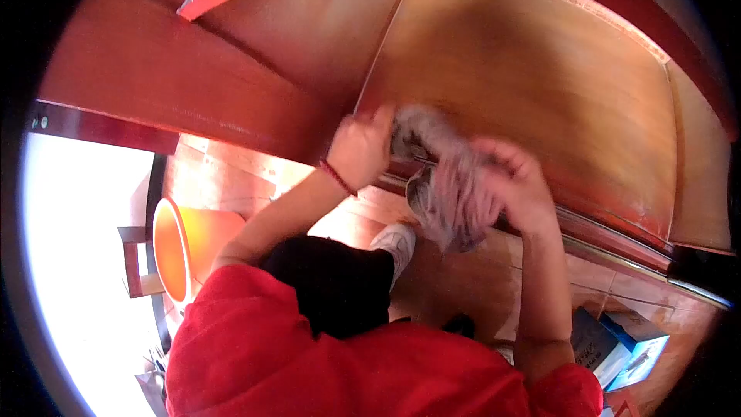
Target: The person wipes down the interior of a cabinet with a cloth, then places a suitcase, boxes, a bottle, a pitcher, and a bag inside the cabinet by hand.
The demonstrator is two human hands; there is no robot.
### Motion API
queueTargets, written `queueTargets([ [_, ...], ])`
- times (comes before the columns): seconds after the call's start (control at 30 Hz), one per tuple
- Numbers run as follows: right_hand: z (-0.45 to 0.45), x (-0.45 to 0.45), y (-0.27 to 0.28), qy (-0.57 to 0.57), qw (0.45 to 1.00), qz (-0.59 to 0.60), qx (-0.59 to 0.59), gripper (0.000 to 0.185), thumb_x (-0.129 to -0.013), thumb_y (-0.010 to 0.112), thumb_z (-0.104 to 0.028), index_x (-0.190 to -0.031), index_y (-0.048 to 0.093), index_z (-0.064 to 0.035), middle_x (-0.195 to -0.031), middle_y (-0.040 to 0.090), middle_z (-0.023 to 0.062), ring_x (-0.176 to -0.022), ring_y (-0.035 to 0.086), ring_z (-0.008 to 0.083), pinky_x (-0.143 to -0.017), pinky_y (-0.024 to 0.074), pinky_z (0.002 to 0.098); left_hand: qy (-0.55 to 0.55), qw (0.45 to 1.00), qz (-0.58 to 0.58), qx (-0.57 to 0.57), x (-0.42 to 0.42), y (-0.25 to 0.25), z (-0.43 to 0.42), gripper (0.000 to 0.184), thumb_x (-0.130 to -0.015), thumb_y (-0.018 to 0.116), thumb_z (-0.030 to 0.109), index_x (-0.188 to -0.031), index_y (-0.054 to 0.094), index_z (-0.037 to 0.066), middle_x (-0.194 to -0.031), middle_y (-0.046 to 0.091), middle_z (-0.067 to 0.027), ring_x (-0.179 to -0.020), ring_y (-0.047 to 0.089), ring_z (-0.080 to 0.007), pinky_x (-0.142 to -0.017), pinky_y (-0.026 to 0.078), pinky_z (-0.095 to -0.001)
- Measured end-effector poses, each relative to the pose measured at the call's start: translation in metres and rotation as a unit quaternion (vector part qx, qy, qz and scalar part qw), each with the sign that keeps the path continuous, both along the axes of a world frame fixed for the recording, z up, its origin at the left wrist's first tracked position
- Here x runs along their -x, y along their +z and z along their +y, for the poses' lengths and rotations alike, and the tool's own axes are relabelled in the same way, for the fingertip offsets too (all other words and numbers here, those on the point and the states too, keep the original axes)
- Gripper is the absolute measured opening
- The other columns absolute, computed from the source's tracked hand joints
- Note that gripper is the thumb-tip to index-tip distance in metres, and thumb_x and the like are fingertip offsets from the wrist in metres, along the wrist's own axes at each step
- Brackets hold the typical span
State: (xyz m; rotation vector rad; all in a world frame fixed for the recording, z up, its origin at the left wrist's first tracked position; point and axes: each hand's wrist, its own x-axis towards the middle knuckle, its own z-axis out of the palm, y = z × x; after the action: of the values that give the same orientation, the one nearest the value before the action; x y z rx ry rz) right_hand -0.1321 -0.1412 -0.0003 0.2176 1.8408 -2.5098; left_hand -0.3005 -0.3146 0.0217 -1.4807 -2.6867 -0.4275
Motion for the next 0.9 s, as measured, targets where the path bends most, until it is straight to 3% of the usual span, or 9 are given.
queueTargets([
  [0.07, -0.005, 0.027, 0.016, -0.221, 0.971, 0.055, 0.064, 0.057, -0.070, 0.067, -0.024, -0.120, 0.047, -0.0087, -0.104, 0.056, 0.0173, -0.091, 0.055, 0.0222, -0.080, 0.0453, 0.0362, 0.007, 0.989, 0.142, 0.028, 0.014, -0.010, 0.005, 0.026, -0.078, 0.044, 0.006, -0.103, 0.049, 0.000, -0.072, 0.058, -0.0221, -0.069, 0.058, -0.0379, -0.065, 0.045, -0.0469],
  [0.1, -0.009, 0.036, 0.008, -0.223, 0.971, 0.057, 0.064, 0.057, -0.070, 0.067, -0.024, -0.120, 0.047, -0.0087, -0.104, 0.056, 0.0173, -0.091, 0.055, 0.0222, -0.080, 0.0453, 0.0362, 0.018, 0.978, 0.196, 0.068, 0.021, -0.031, 0.004, 0.026, -0.079, 0.043, 0.007, -0.103, 0.048, 0.001, -0.074, 0.058, -0.0220, -0.070, 0.058, -0.0377, -0.065, 0.046, -0.0466],
  [0.13, -0.015, 0.045, -0.012, -0.223, 0.939, 0.067, -0.253, 0.062, -0.069, 0.067, -0.027, -0.123, 0.042, -0.0073, -0.114, 0.049, 0.0182, -0.101, 0.048, 0.0289, -0.086, 0.0397, 0.0425, 0.013, 0.978, 0.198, 0.065, 0.025, -0.047, 0.000, 0.026, -0.079, 0.043, 0.007, -0.103, 0.048, 0.001, -0.074, 0.058, -0.0220, -0.070, 0.058, -0.0377, -0.065, 0.046, -0.0466],
  [0.17, -0.019, 0.051, -0.026, -0.199, 0.811, 0.064, -0.546, 0.068, -0.069, 0.067, -0.030, -0.126, 0.038, -0.0059, -0.125, 0.041, 0.0190, -0.111, 0.041, 0.0357, -0.092, 0.0342, 0.0488, 0.036, 0.981, 0.153, 0.116, 0.028, -0.060, -0.007, 0.026, -0.080, 0.042, 0.010, -0.104, 0.047, 0.001, -0.078, 0.058, -0.0220, -0.073, 0.058, -0.0383, -0.067, 0.046, -0.0467],
  [0.23, -0.038, 0.039, -0.034, -0.007, 0.769, -0.033, -0.639, 0.074, -0.069, 0.066, -0.034, -0.128, 0.033, -0.0040, -0.130, 0.032, 0.0185, -0.114, 0.032, 0.0439, -0.093, 0.0278, 0.0538, 0.106, 0.970, 0.034, 0.215, 0.026, -0.056, -0.001, 0.027, -0.081, 0.042, 0.013, -0.106, 0.046, 0.002, -0.085, 0.058, -0.0229, -0.078, 0.058, -0.0395, -0.069, 0.047, -0.0476],
  [0.27, -0.042, 0.030, -0.038, -0.017, 0.766, -0.056, -0.641, 0.074, -0.069, 0.066, -0.034, -0.128, 0.033, -0.0040, -0.130, 0.032, 0.0185, -0.114, 0.032, 0.0439, -0.093, 0.0278, 0.0538, 0.158, 0.951, -0.036, 0.265, 0.020, -0.043, 0.005, 0.028, -0.082, 0.043, 0.015, -0.107, 0.045, 0.002, -0.089, 0.057, -0.0238, -0.080, 0.058, -0.0400, -0.069, 0.047, -0.0482],
  [0.43, -0.043, 0.020, -0.058, -0.129, 0.698, 0.105, -0.696, 0.055, -0.071, 0.063, -0.022, -0.119, 0.044, -0.0045, -0.112, 0.047, 0.0158, -0.099, 0.041, 0.0334, -0.083, 0.0342, 0.0452, 0.077, 0.986, 0.051, 0.138, 0.016, -0.057, -0.009, 0.031, -0.083, 0.046, 0.022, -0.108, 0.043, 0.003, -0.094, 0.055, -0.0259, -0.076, 0.058, -0.0412, -0.067, 0.048, -0.0467],
  [0.57, -0.042, 0.017, -0.060, -0.118, 0.698, 0.118, -0.696, 0.042, -0.072, 0.053, -0.013, -0.112, 0.048, -0.0006, -0.107, 0.049, 0.0149, -0.095, 0.042, 0.0315, -0.082, 0.0350, 0.0430, 0.082, 0.964, 0.035, 0.250, 0.005, -0.052, 0.006, 0.031, -0.075, 0.051, 0.012, -0.103, 0.045, -0.001, -0.090, 0.056, -0.0261, -0.076, 0.060, -0.0381, -0.066, 0.049, -0.0447],
  [0.9, 0.034, -0.080, -0.045, -0.047, 0.683, 0.076, -0.725, 0.041, -0.072, 0.049, -0.012, -0.112, 0.048, 0.0007, -0.107, 0.049, 0.0149, -0.098, 0.043, 0.0317, -0.082, 0.0375, 0.0428, -0.178, 0.959, 0.006, 0.220, -0.074, -0.032, 0.092, 0.022, -0.070, 0.050, 0.005, -0.090, 0.046, -0.005, -0.069, 0.059, -0.0225, -0.063, 0.060, -0.0385, -0.055, 0.048, -0.0460],
])
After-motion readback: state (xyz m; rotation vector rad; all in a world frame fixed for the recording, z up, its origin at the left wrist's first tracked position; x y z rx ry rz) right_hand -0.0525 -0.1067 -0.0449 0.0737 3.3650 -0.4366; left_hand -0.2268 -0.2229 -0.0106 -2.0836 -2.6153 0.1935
